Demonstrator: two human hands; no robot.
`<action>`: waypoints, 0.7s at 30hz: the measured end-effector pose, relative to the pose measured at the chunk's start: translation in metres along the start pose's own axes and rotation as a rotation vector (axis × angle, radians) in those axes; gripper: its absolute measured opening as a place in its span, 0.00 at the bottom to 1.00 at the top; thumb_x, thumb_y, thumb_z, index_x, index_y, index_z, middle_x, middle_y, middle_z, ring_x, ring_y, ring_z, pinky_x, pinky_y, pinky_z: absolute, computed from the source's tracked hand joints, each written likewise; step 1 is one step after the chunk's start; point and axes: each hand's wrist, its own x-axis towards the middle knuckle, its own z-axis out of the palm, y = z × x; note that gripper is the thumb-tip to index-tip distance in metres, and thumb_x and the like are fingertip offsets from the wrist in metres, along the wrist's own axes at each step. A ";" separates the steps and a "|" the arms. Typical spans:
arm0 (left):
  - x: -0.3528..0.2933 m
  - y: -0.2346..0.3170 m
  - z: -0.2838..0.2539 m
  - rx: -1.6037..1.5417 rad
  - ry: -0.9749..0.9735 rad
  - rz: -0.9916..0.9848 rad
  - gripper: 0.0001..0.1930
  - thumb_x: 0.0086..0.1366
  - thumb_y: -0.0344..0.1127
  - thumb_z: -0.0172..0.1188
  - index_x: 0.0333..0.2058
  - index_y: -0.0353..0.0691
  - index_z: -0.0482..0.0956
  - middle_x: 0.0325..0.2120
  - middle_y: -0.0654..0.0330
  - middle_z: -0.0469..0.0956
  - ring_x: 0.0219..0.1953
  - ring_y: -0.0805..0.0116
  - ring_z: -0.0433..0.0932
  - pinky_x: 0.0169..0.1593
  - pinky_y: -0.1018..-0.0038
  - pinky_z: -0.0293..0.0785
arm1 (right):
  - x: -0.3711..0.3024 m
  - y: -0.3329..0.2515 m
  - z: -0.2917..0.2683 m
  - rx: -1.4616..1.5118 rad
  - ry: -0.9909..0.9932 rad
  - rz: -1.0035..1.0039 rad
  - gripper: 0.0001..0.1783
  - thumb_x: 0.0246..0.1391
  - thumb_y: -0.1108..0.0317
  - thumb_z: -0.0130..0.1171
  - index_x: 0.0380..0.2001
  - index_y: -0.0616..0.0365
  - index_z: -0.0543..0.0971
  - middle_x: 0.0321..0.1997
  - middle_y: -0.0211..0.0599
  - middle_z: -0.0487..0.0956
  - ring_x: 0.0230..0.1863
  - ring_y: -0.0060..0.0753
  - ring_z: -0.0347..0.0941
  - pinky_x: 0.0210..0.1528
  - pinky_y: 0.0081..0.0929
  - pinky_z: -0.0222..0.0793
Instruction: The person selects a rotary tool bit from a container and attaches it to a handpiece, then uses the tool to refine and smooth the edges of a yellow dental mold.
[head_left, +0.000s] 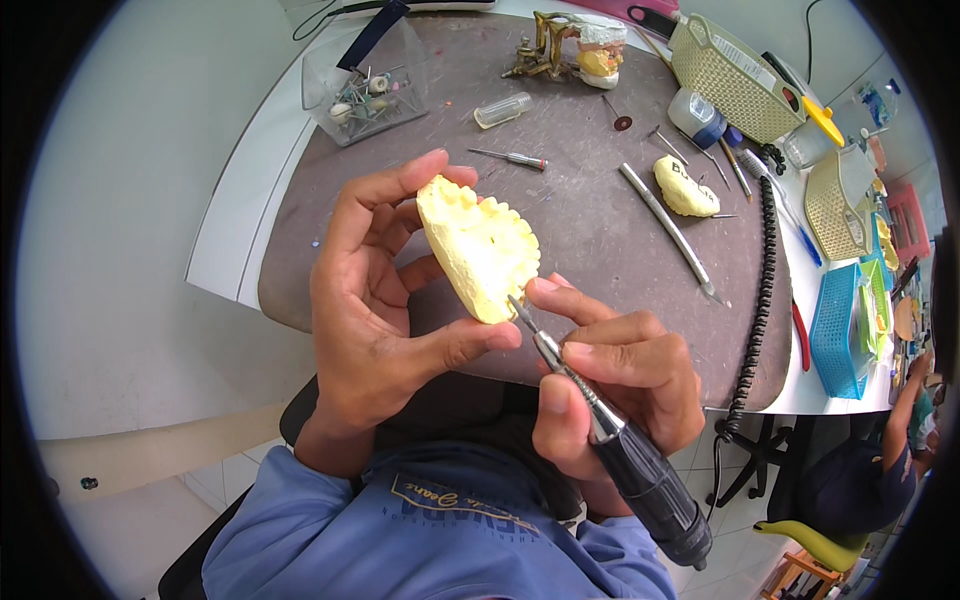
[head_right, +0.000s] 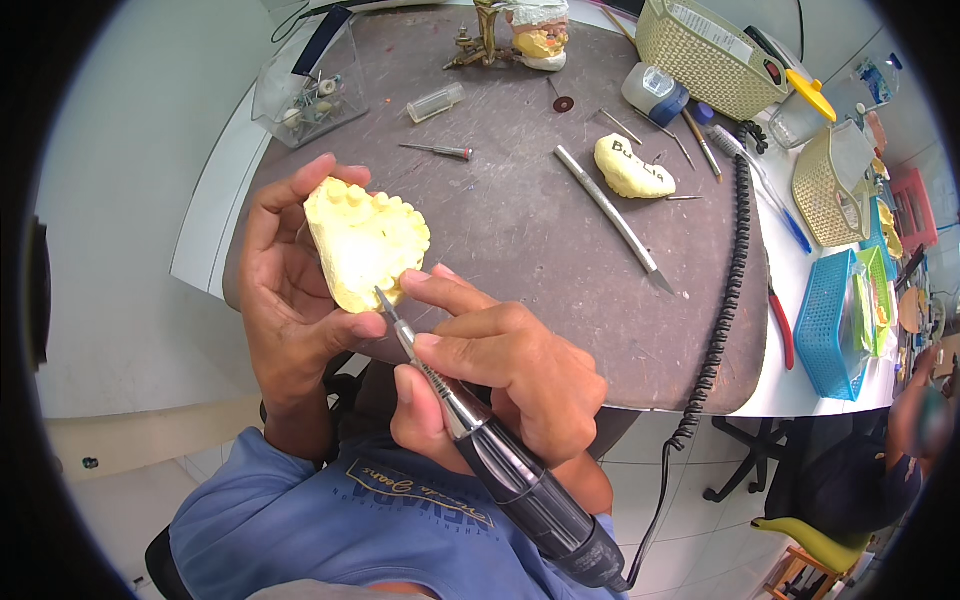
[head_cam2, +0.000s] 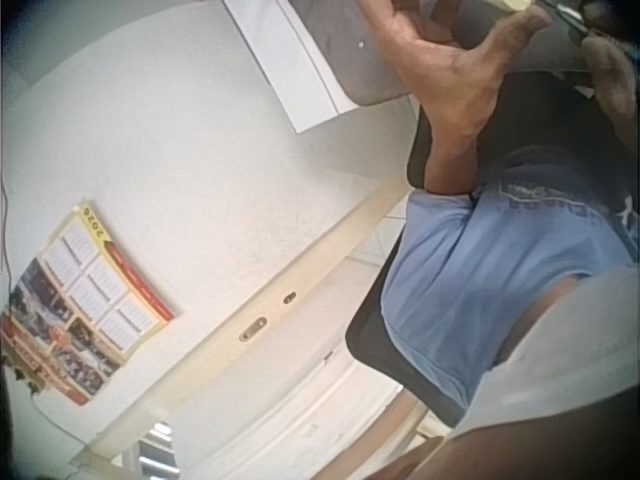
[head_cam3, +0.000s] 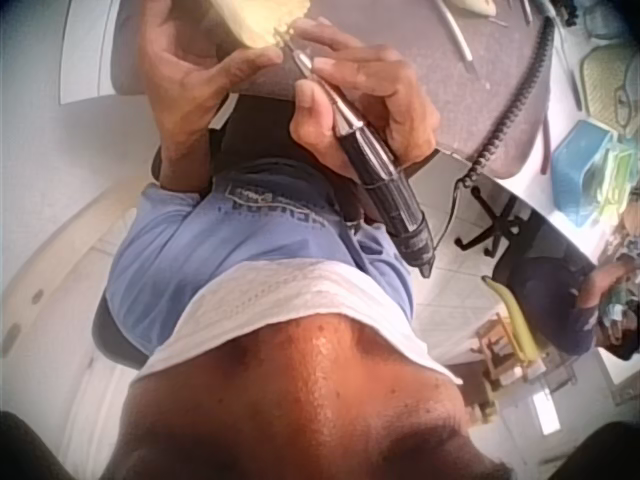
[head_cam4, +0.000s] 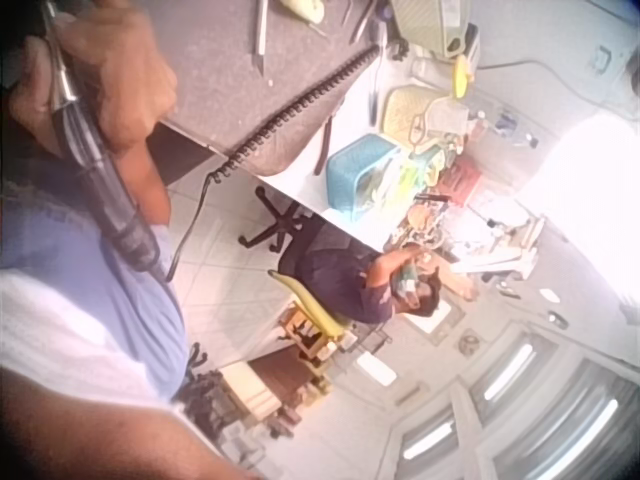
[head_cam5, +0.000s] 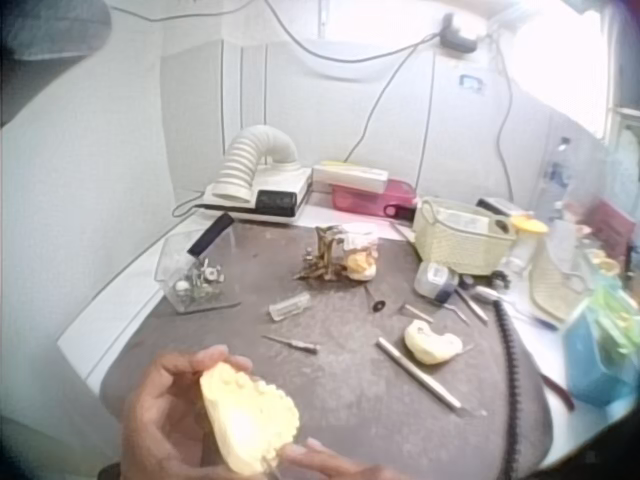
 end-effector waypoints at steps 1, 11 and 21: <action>0.000 0.001 0.002 0.000 0.001 0.000 0.51 0.42 0.31 0.83 0.63 0.31 0.61 0.57 0.45 0.69 0.60 0.61 0.72 0.59 0.64 0.79 | 0.000 0.000 0.000 -0.002 -0.001 -0.001 0.11 0.44 0.78 0.71 0.31 0.70 0.80 0.28 0.50 0.82 0.42 0.57 0.84 0.49 0.51 0.81; 0.000 0.000 0.000 0.002 0.042 -0.044 0.53 0.40 0.35 0.84 0.63 0.32 0.62 0.57 0.46 0.69 0.58 0.62 0.73 0.59 0.65 0.78 | -0.001 -0.002 -0.005 -0.081 -0.156 0.018 0.13 0.55 0.70 0.65 0.37 0.64 0.72 0.30 0.44 0.76 0.45 0.58 0.82 0.57 0.59 0.75; 0.000 -0.002 -0.002 -0.004 -0.021 0.010 0.51 0.42 0.29 0.83 0.63 0.32 0.61 0.57 0.45 0.69 0.60 0.62 0.72 0.58 0.66 0.79 | 0.000 0.000 -0.001 0.021 -0.008 0.004 0.12 0.43 0.78 0.72 0.31 0.70 0.79 0.28 0.51 0.82 0.43 0.58 0.84 0.50 0.51 0.81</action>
